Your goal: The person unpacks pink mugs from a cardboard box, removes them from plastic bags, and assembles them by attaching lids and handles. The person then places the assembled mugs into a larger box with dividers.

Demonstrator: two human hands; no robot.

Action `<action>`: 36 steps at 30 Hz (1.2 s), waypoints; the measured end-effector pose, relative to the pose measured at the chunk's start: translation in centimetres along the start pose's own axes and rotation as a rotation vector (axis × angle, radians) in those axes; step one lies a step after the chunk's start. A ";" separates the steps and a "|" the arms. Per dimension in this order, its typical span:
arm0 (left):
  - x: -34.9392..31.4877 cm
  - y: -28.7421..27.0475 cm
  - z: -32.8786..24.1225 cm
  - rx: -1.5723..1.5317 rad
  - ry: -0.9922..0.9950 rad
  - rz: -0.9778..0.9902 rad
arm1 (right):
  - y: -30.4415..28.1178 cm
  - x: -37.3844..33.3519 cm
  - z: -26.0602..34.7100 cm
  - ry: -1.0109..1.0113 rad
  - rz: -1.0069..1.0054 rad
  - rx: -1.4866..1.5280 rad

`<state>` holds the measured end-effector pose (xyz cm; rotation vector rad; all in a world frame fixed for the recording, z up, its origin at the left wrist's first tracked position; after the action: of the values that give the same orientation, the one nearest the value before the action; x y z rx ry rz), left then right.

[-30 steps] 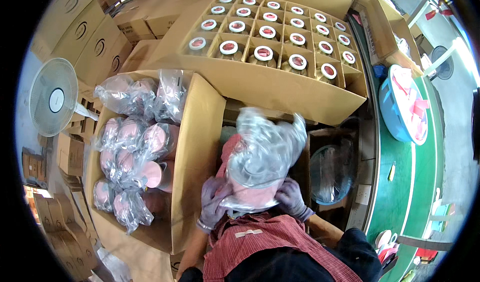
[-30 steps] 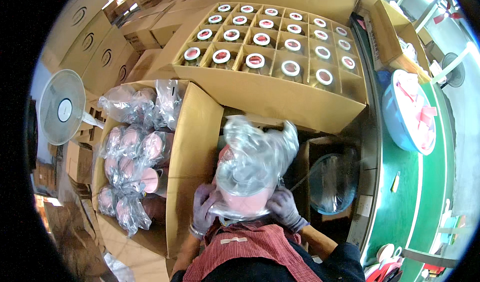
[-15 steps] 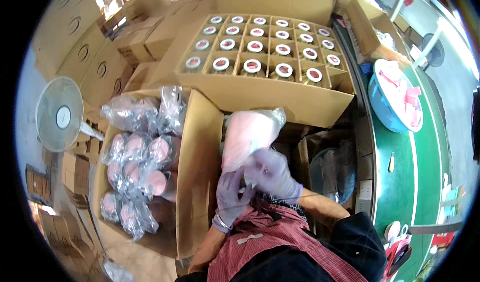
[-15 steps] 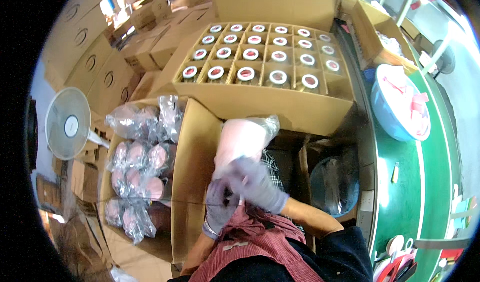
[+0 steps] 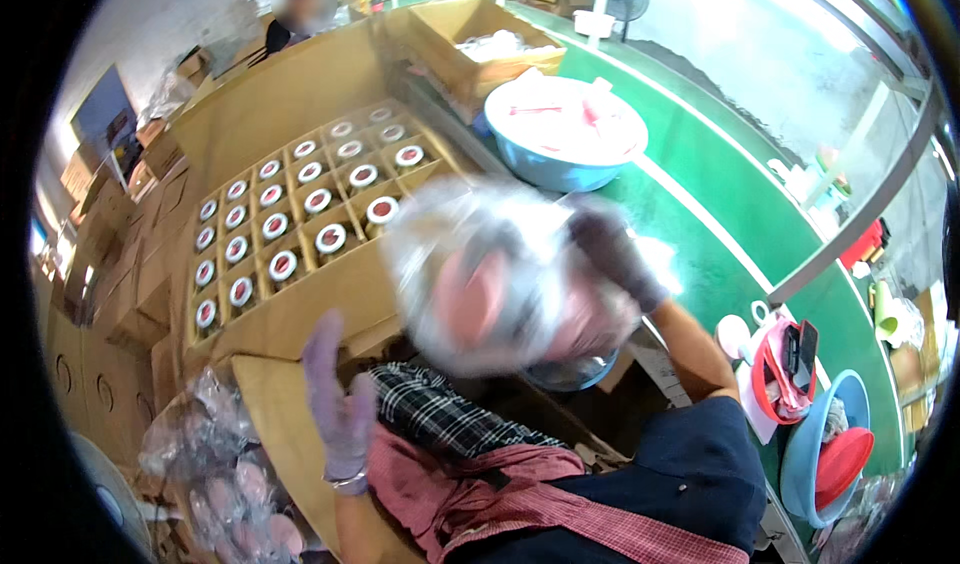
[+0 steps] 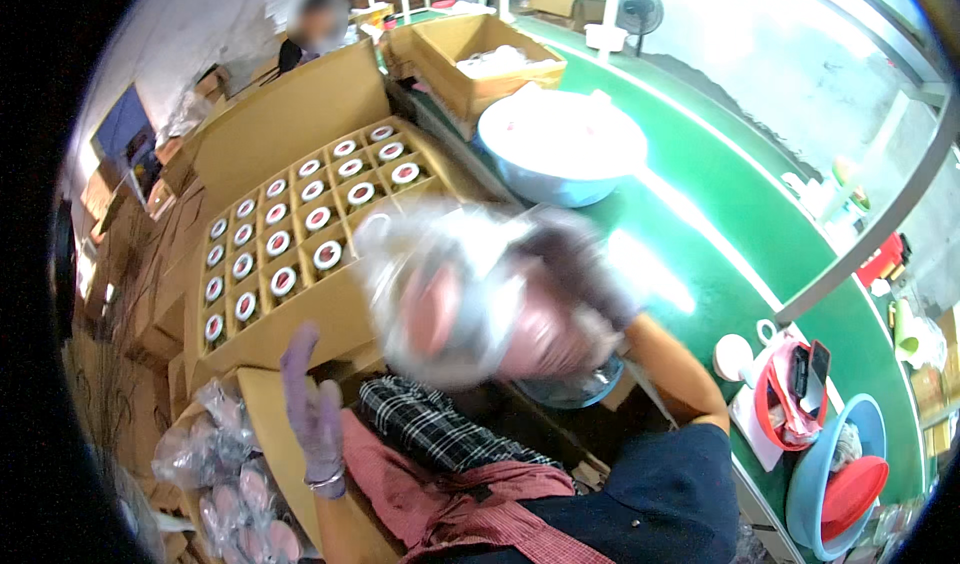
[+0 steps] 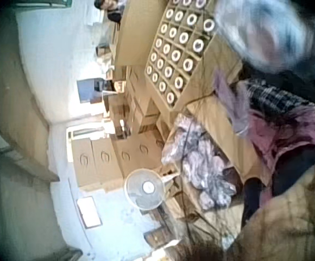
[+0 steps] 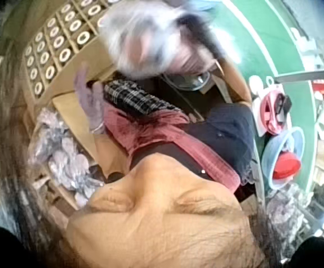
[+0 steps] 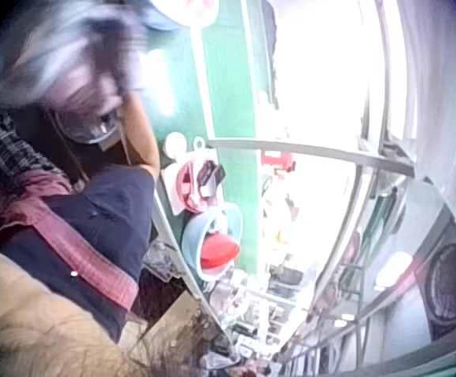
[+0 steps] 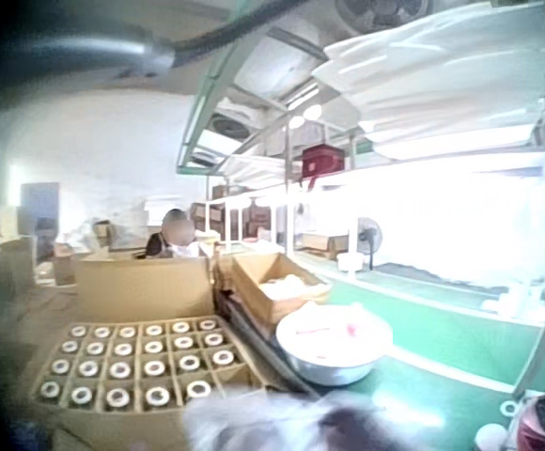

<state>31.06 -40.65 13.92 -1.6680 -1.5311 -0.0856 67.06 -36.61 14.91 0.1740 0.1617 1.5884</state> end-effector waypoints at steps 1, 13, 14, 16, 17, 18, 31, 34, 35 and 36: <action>-0.6 -0.2 1.2 -0.043 -0.034 -0.058 | -5.5 -0.9 3.7 -0.351 -0.193 -0.474; -20.1 -8.5 9.8 0.316 -0.713 -0.155 | -48.2 1.9 2.1 -0.332 -0.711 -0.470; -19.9 -8.9 9.3 0.270 -0.703 -0.182 | -50.9 0.5 3.2 -0.302 -0.760 -0.584; -21.1 -10.9 9.0 0.416 -0.606 -0.258 | -54.5 -0.9 2.5 -0.215 -0.868 -0.820; -21.5 -11.9 8.1 0.461 -0.576 -0.293 | -54.7 -0.8 2.3 -0.203 -0.910 -0.912; -22.4 -13.3 6.9 0.516 -0.625 -0.367 | -54.0 0.0 1.8 -0.201 -0.932 -0.984; -32.3 -18.8 14.4 0.911 -1.424 0.192 | -3.7 10.2 -7.9 -0.563 -0.021 -0.761; -31.5 -20.8 14.8 0.803 -1.301 0.149 | 9.1 9.5 -8.2 -0.428 0.453 -0.706; -31.4 -20.8 15.0 0.749 -1.270 0.136 | 9.8 8.2 -9.7 -0.530 0.226 -0.793; -31.0 -20.4 14.3 0.795 -1.250 0.169 | 12.1 7.7 -10.7 -0.563 0.289 -0.891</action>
<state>-0.65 -58.58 -2.00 -1.1223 -1.8155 1.6921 52.75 -29.18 7.12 -0.0644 -1.0338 1.6898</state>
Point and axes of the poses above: each hand's wrist, its own x-axis towards the middle knuckle, its own y-axis out of the palm, z = x × y, the point moved 6 cm from there along x, towards the middle knuckle, and after that the axes turned 8 degrees about z, right-handed, at the moved point
